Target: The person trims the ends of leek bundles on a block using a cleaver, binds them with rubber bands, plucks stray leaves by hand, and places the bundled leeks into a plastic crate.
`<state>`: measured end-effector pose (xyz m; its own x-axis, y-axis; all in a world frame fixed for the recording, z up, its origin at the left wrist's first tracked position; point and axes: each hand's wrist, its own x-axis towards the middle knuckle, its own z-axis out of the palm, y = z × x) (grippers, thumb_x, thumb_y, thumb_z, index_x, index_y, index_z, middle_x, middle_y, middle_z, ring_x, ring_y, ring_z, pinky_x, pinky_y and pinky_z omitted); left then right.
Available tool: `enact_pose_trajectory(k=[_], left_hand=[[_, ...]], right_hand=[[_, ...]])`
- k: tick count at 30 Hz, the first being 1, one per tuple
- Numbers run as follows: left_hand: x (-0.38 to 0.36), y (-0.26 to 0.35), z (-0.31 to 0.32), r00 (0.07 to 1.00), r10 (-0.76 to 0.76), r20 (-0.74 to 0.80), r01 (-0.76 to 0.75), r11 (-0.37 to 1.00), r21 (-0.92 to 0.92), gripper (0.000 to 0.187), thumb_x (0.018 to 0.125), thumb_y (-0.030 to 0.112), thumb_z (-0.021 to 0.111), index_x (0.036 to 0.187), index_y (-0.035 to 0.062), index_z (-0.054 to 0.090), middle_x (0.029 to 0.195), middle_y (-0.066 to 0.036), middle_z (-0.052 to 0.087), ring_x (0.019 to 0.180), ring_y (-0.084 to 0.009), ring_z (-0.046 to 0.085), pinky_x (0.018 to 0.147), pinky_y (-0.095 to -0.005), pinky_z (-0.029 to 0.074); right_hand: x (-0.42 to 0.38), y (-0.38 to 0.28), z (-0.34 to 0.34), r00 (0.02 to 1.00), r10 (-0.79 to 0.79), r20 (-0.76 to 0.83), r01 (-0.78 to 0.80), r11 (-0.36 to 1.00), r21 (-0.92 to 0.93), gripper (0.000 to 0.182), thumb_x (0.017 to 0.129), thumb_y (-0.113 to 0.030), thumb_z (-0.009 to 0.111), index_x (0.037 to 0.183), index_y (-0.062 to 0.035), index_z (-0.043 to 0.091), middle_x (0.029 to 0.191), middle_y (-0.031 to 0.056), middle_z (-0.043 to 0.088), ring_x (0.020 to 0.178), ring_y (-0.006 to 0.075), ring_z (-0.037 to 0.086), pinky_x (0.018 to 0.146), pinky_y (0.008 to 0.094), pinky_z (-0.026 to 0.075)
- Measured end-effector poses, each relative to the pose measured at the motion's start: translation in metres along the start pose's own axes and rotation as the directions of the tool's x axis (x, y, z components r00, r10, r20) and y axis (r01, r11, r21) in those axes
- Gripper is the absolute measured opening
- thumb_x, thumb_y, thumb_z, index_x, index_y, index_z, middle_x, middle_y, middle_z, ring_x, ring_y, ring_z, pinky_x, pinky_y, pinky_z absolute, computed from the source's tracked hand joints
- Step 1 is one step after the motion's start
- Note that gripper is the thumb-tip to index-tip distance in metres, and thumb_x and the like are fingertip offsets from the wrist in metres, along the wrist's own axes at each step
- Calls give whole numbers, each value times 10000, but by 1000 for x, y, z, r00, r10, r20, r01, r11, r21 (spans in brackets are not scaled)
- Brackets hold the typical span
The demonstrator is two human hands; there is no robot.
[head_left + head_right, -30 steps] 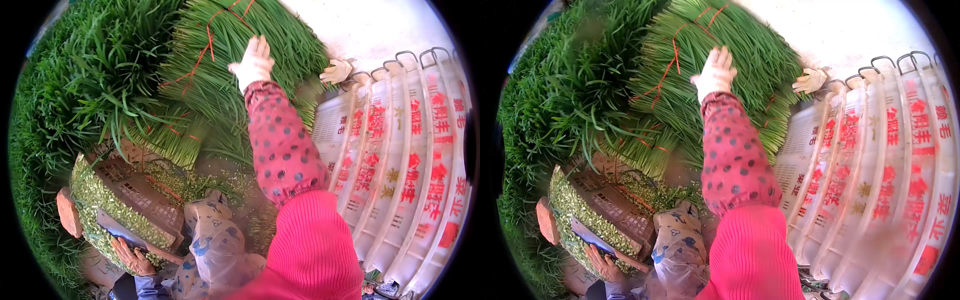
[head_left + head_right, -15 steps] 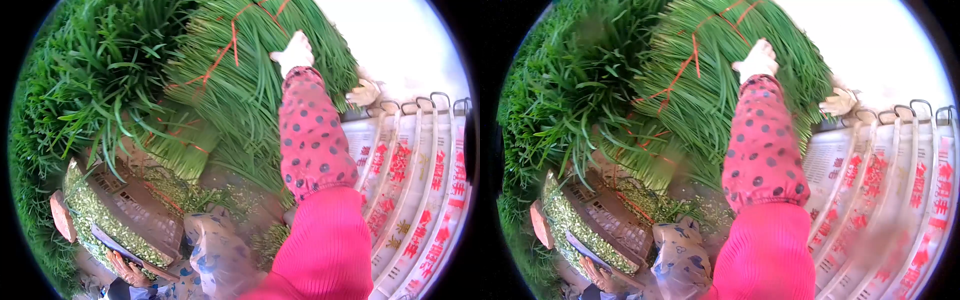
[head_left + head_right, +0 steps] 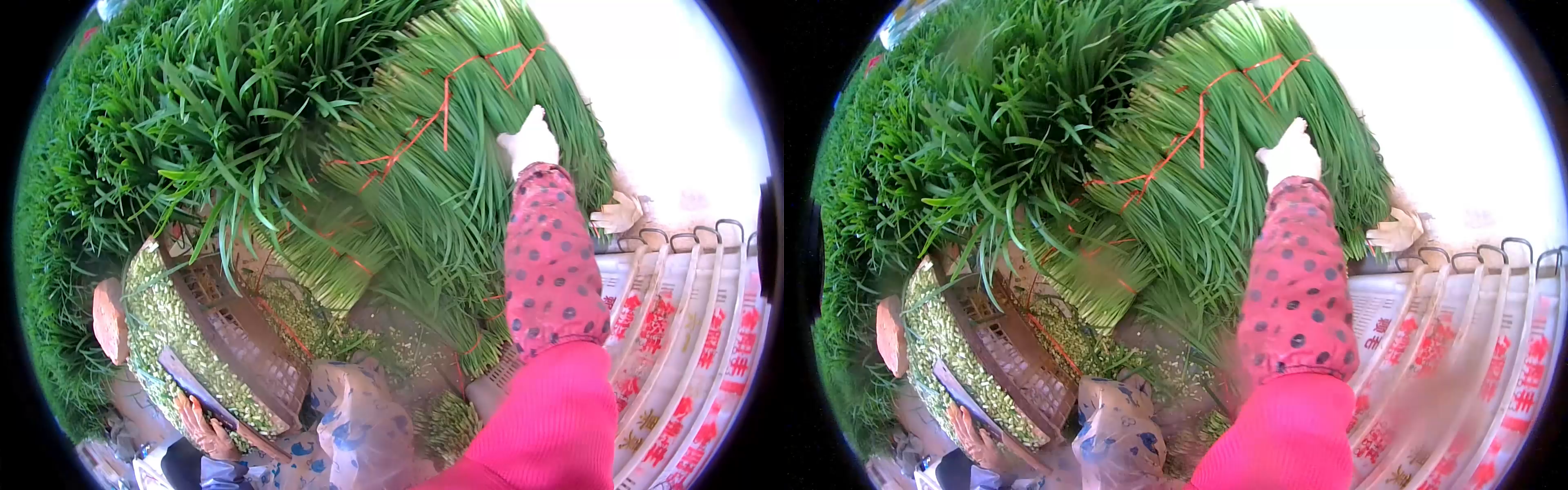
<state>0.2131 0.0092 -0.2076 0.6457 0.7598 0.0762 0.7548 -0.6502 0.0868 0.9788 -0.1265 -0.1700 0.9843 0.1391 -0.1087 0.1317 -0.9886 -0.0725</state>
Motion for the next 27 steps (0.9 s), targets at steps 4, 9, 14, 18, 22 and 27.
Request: enact_pose_trajectory(k=[4, 9, 14, 18, 22, 27], left_hand=[[-2, -1, 1, 1000, 2, 13, -2, 999, 32, 570, 1028, 324, 356, 1534, 63, 344, 1602, -214, 292, 1484, -425, 251, 1198, -531, 199], [0, -1, -2, 1000, 12, 16, -12, 1000, 15, 564, 1032, 326, 350, 1535, 71, 346, 1604, -205, 295, 1486, -421, 249, 1198, -527, 205], [0, 0, -3, 1000, 4, 26, -4, 1000, 18, 573, 1013, 284, 388, 1541, 67, 347, 1606, -200, 294, 1493, -412, 237, 1211, -517, 182], [0, 0, -3, 1000, 11, 26, -11, 1000, 9, 574, 1009, 281, 390, 1540, 67, 350, 1607, -199, 294, 1494, -409, 236, 1211, -517, 181], [-4, -11, 5, 1000, 22, 1, -22, 999, 29, 569, 1012, 282, 377, 1536, 62, 349, 1605, -201, 295, 1489, -413, 243, 1205, -516, 195], [-1, -4, 3, 1000, 7, 26, -7, 1000, 5, 568, 1015, 292, 370, 1533, 59, 350, 1605, -200, 294, 1485, -417, 249, 1204, -515, 198]], right_hand=[[0, 3, -16, 997, -72, -23, 71, 997, -39, 855, 815, -355, 789, 1478, -32, 356, 1302, 193, 616, 1206, 343, 606, 1021, 445, 483], [-26, 4, -49, 967, -221, -123, 219, 975, -27, 791, 791, -308, 772, 1446, -18, 436, 1261, 235, 634, 1184, 381, 604, 1011, 439, 475], [-54, 17, -78, 938, -274, -213, 275, 961, -29, 781, 749, -281, 772, 1426, -18, 485, 1251, 234, 643, 1166, 368, 615, 1001, 416, 480], [-109, 54, -73, 922, -287, -260, 319, 944, 88, 699, 761, -227, 780, 1372, -8, 520, 1155, 249, 669, 1035, 384, 663, 916, 432, 523], [-209, 93, -43, 901, -322, -291, 384, 904, 189, 622, 694, -105, 818, 1261, 5, 586, 1012, 233, 677, 921, 390, 664, 853, 441, 532], [-296, 78, 33, 862, -470, -189, 506, 784, 358, 517, 675, -25, 779, 1171, -34, 634, 918, 162, 657, 877, 367, 653, 836, 438, 530]])
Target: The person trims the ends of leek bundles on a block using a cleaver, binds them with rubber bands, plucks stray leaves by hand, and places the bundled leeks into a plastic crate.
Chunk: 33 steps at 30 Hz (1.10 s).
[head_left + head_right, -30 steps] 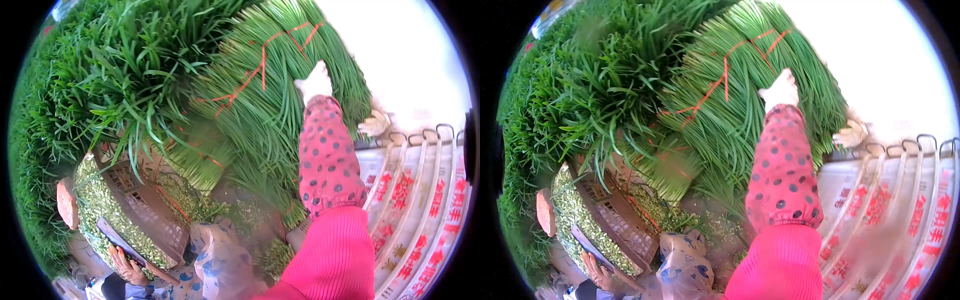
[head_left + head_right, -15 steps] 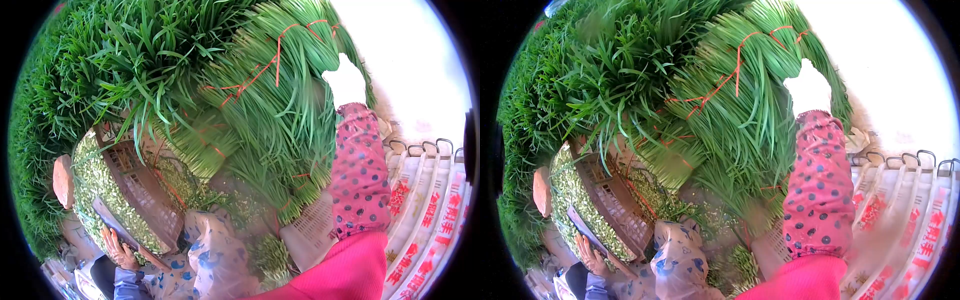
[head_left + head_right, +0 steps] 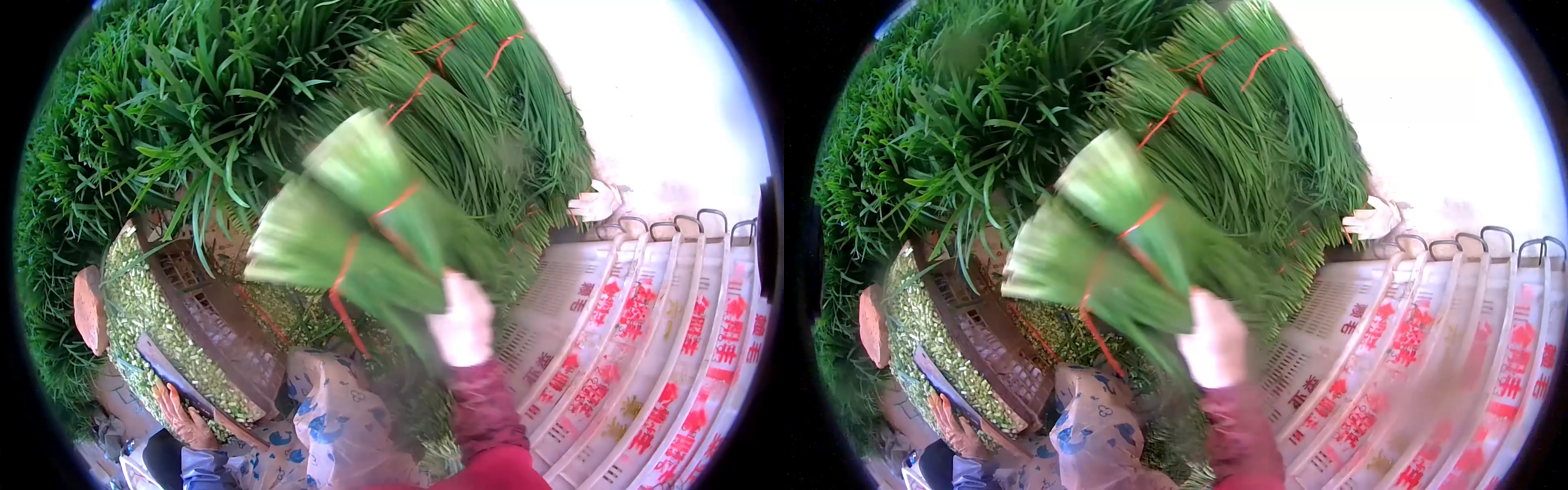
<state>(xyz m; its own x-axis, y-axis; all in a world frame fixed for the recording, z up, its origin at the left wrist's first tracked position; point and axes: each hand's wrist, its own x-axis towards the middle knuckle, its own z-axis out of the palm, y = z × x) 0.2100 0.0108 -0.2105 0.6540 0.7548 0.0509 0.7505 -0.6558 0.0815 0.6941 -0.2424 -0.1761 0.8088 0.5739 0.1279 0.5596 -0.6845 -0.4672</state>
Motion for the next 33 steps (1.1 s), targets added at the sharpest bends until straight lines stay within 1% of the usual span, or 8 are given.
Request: enact_pose_trajectory(k=[4, 12, 15, 16, 19, 23, 30, 33], left_hand=[[-2, -5, 1, 1000, 21, -23, -21, 1000, 6, 568, 1012, 289, 363, 1527, 49, 357, 1605, -203, 293, 1482, -425, 249, 1206, -514, 195], [4, -1, -3, 999, 28, -18, -29, 999, -38, 560, 990, 251, 378, 1507, 35, 374, 1581, -223, 326, 1459, -439, 287, 1197, -537, 203], [6, -4, 0, 997, 60, -45, -61, 998, -23, 559, 998, 266, 377, 1509, 41, 371, 1581, -225, 328, 1460, -444, 286, 1193, -540, 210], [3, -5, 1, 997, 62, -55, -62, 998, -11, 559, 1004, 277, 376, 1510, 42, 369, 1583, -223, 325, 1462, -444, 283, 1192, -540, 211], [1, -1, -5, 1000, 13, -28, -14, 999, -34, 554, 1020, 313, 371, 1506, 48, 380, 1584, -217, 328, 1465, -442, 279, 1193, -535, 211], [2, -4, 2, 998, 36, -50, -38, 998, -40, 548, 1021, 316, 370, 1501, 51, 393, 1581, -216, 334, 1459, -440, 292, 1191, -531, 217], [-1, -6, 0, 999, 25, -22, -25, 999, 29, 560, 997, 255, 398, 1526, 73, 369, 1587, -208, 327, 1473, -427, 275, 1200, -529, 213], [0, -2, -1, 999, 30, -28, -30, 1000, -6, 572, 991, 239, 396, 1537, 75, 349, 1597, -206, 306, 1479, -424, 262, 1202, -529, 207]], right_hand=[[-11, 12, 137, 863, 10, 506, 43, 995, -94, 696, 712, -101, 763, 1350, -65, 487, 1206, 137, 607, 1085, 324, 605, 893, 446, 522], [-1, 8, 108, 758, -49, 651, 191, 970, -149, 835, 745, -152, 782, 1461, -64, 360, 1312, 135, 519, 1082, 319, 611, 841, 428, 547], [9, -1, 90, 720, -85, 689, 377, 881, -286, 641, 794, -204, 733, 1370, -56, 492, 1043, 137, 645, 779, 308, 686, 665, 431, 568], [43, -7, 66, 500, -3, 866, 285, 945, -161, 500, 795, -207, 703, 1258, -54, 591, 883, 154, 696, 805, 306, 700, 687, 437, 567], [109, -11, 22, 910, -154, 385, 180, 983, -33, 278, 855, -235, 658, 1016, -32, 556, 844, 164, 657, 793, 388, 655, 724, 497, 528], [219, 31, 36, 967, -220, -131, 187, 957, -223, 567, 863, -281, 716, 1312, 0, 512, 1314, 232, 576, 1227, 392, 550, 1031, 451, 459], [329, 11, 69, 934, 330, 135, -212, 818, -535, 839, 677, -351, 886, 1351, -116, 446, 1387, 93, 531, 1322, 265, 495, 1033, 478, 451], [322, 31, 90, 993, 121, 3, -102, 850, -517, 847, 643, -346, 921, 1313, -125, 452, 1256, 93, 568, 1213, 285, 546, 971, 486, 457]])
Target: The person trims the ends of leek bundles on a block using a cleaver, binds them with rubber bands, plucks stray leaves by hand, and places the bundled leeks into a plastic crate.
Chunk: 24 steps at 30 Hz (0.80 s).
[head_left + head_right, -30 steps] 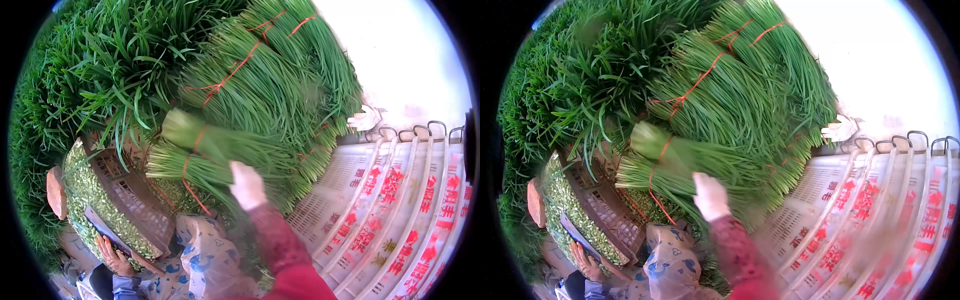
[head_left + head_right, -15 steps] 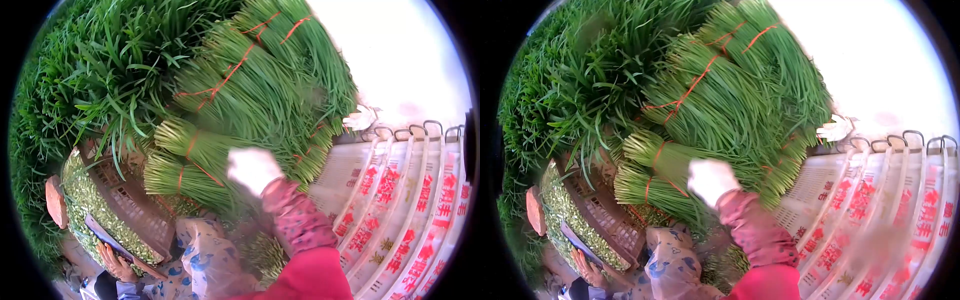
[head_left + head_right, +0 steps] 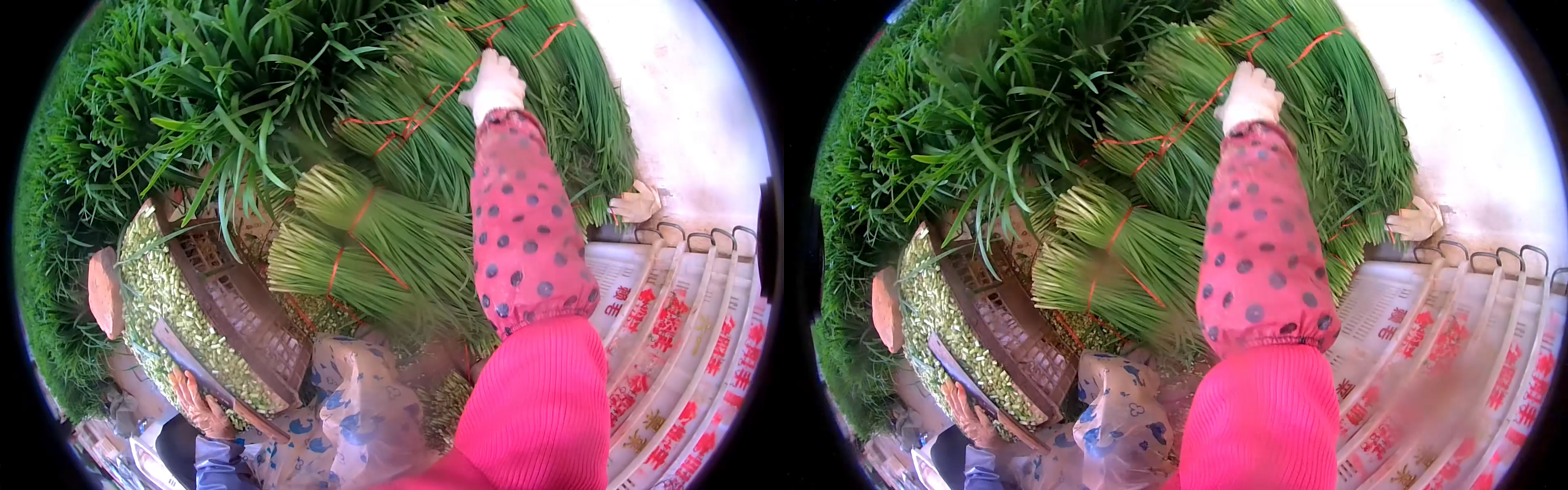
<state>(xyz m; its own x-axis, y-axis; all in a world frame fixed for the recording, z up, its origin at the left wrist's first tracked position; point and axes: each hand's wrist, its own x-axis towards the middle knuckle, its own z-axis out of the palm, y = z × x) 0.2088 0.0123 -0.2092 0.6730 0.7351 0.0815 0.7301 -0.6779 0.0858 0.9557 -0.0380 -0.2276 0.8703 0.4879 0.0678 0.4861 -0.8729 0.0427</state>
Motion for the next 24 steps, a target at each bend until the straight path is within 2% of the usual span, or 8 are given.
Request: enact_pose_trajectory(k=[5, 11, 13, 17, 19, 22, 23, 24], left_hand=[[3, 6, -4, 1000, -23, 19, 23, 1000, -13, 582, 979, 230, 395, 1538, 76, 350, 1596, -208, 303, 1480, -422, 253, 1202, -529, 201], [4, 9, -4, 998, -48, 38, 48, 999, -11, 592, 962, 215, 407, 1537, 85, 356, 1598, -196, 305, 1482, -425, 239, 1204, -527, 190], [4, 8, -4, 999, -35, 29, 36, 999, -17, 596, 958, 218, 412, 1536, 84, 355, 1600, -193, 304, 1478, -425, 247, 1205, -519, 193], [3, 1, 5, 1000, -7, 10, 7, 1000, 3, 650, 911, 161, 460, 1542, 74, 333, 1599, -206, 291, 1483, -422, 236, 1207, -518, 187], [8, -3, 2, 995, -6, 99, 3, 1000, 29, 706, 878, 168, 544, 1539, 53, 324, 1585, -228, 295, 1471, -434, 243, 1200, -531, 191], [29, -11, -53, 916, 237, 324, -134, 941, -311, 813, 843, 150, 662, 1566, 70, 301, 1622, -186, 252, 1509, -388, 191, 1221, -486, 167], [32, -18, -71, 916, 300, 268, -210, 925, -316, 630, 892, 138, 614, 1487, 37, 435, 1499, -211, 439, 1425, -342, 375, 1174, -450, 311], [34, -30, -94, 921, 306, 240, -215, 915, -342, 613, 899, 152, 610, 1476, 35, 442, 1480, -203, 450, 1406, -331, 386, 1162, -444, 320]], right_hand=[[-68, 17, -14, 992, -72, -99, 71, 997, -17, 836, 638, -349, 920, 1303, -111, 473, 1218, 117, 577, 1179, 311, 549, 960, 485, 452], [-216, 62, -52, 886, -385, -258, 427, 895, 131, 787, 582, -296, 927, 1223, -81, 525, 1143, 129, 582, 1073, 315, 556, 917, 482, 433], [-264, 48, -78, 835, -424, -352, 517, 823, 237, 817, 503, -266, 953, 1188, -79, 549, 1132, 123, 576, 1055, 306, 553, 899, 470, 429], [-313, -4, -122, 787, -392, -476, 585, 719, 374, 819, 491, -210, 943, 1194, -33, 563, 1135, 137, 573, 1046, 331, 573, 897, 464, 465], [-324, -36, -147, 738, -398, -545, 656, 613, 441, 855, 439, -177, 934, 1206, -45, 580, 1139, 110, 570, 1039, 321, 569, 872, 466, 463], [-345, -90, -175, 636, -331, -697, 743, 508, 436, 633, 586, -165, 847, 1168, -83, 612, 1062, 52, 547, 990, 258, 550, 850, 432, 457], [-355, -112, -188, 582, -294, -758, 778, 473, 414, 560, 635, -161, 818, 1156, -95, 623, 1036, 33, 539, 973, 236, 544, 843, 420, 454], [-367, -134, -201, 520, -252, -816, 811, 445, 379, 487, 684, -157, 789, 1143, -108, 634, 1010, 14, 531, 957, 215, 537, 836, 409, 452]])
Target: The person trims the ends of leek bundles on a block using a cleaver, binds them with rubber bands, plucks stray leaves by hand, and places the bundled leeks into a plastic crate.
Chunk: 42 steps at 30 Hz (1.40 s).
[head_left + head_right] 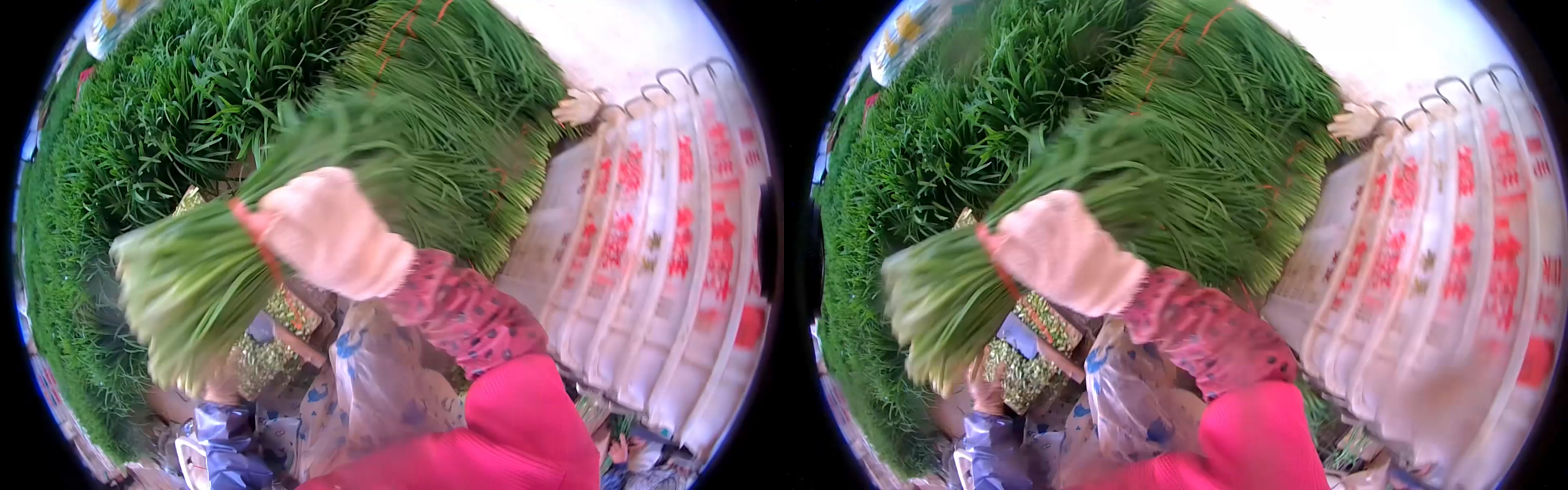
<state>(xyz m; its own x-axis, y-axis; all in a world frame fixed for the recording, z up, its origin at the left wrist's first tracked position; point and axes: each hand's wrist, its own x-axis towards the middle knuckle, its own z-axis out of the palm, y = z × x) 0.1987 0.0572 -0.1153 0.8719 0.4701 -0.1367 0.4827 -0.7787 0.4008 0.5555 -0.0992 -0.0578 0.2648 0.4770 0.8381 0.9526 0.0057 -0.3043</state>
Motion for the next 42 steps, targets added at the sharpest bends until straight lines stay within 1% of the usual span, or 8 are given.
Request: enact_pose_trajectory(k=[16, 23, 28, 33, 36, 37, 39, 42], left_hand=[[-156, 4, -147, 908, -166, 384, 320, -315, -893, 471, 1016, 376, 561, 1300, -1, 556, 1177, -69, 629, 1101, -157, 558, 977, -345, 471], [-196, -8, -128, 852, -442, -280, -371, -134, -919, 355, 899, 253, 772, 1162, 26, 694, 1093, -17, 710, 1008, -109, 646, 896, -284, 529], [-232, -19, -162, 774, -489, -404, -548, -196, -813, 425, 798, 132, 833, 1168, -14, 684, 1098, -87, 728, 1000, -154, 683, 900, -306, 541], [-280, -11, -214, 940, -335, 57, 81, 58, -995, 399, 862, 219, 792, 1149, -32, 674, 1040, -141, 733, 906, -219, 718, 681, -403, 633], [-284, -15, -199, 998, -63, -6, 19, 392, -920, 567, 768, 243, 849, 1223, -15, 630, 1122, -141, 711, 965, -219, 700, 845, -363, 574], [-284, 0, -197, 974, -172, 149, 206, 385, -900, 757, 695, 326, 899, 1299, -5, 584, 1201, -112, 680, 1078, -207, 648, 934, -374, 523], [-291, -4, -158, 961, -271, 59, 167, 394, -904, 937, 623, 445, 943, 1339, -4, 538, 1208, -84, 652, 1100, -202, 616, 951, -362, 495], [-277, -39, -115, 992, -123, 36, 108, 651, -752, 1058, 573, 611, 901, 1340, -10, 521, 1231, -96, 627, 1105, -224, 596, 961, -396, 482]], right_hand=[[57, -310, 17, 591, -806, 41, 653, 507, 562, 296, 811, -187, 761, 1055, -191, 593, 1087, -23, 526, 1082, 182, 526, 980, 463, 463], [56, -385, 23, 374, -903, 210, 777, 429, 460, 327, 823, -64, 718, 1118, -146, 602, 1171, 30, 566, 1085, 269, 588, 1099, 586, 381], [33, -358, 8, 677, -321, 663, -137, 830, 541, 469, 791, 62, 628, 1257, 28, 585, 1310, 152, 544, 1245, 295, 523, 1015, 422, 469], [21, -398, 21, 362, -172, 916, -917, 111, 383, 524, 889, -39, 618, 1394, -13, 479, 1311, 101, 570, 1192, 216, 568, 945, 357, 506], [6, -377, 30, 555, -595, 581, -19, 690, 724, 357, 803, -45, 638, 1160, -36, 639, 1040, 163, 681, 925, 347, 667, 810, 428, 534], [5, -387, 23, 460, -373, 805, -382, 736, 559, 440, 746, -125, 705, 1165, -10, 636, 1023, 162, 690, 930, 337, 672, 825, 394, 538], [2, -404, 1, 112, 200, 973, -948, 315, 44, 667, 631, -285, 839, 1174, 42, 630, 989, 160, 707, 942, 315, 681, 856, 327, 544], [-69, -410, 25, 438, 131, 890, -884, -120, 452, 979, 522, -175, 891, 1364, 68, 454, 1180, 201, 670, 1105, 280, 645, 978, 352, 509]])
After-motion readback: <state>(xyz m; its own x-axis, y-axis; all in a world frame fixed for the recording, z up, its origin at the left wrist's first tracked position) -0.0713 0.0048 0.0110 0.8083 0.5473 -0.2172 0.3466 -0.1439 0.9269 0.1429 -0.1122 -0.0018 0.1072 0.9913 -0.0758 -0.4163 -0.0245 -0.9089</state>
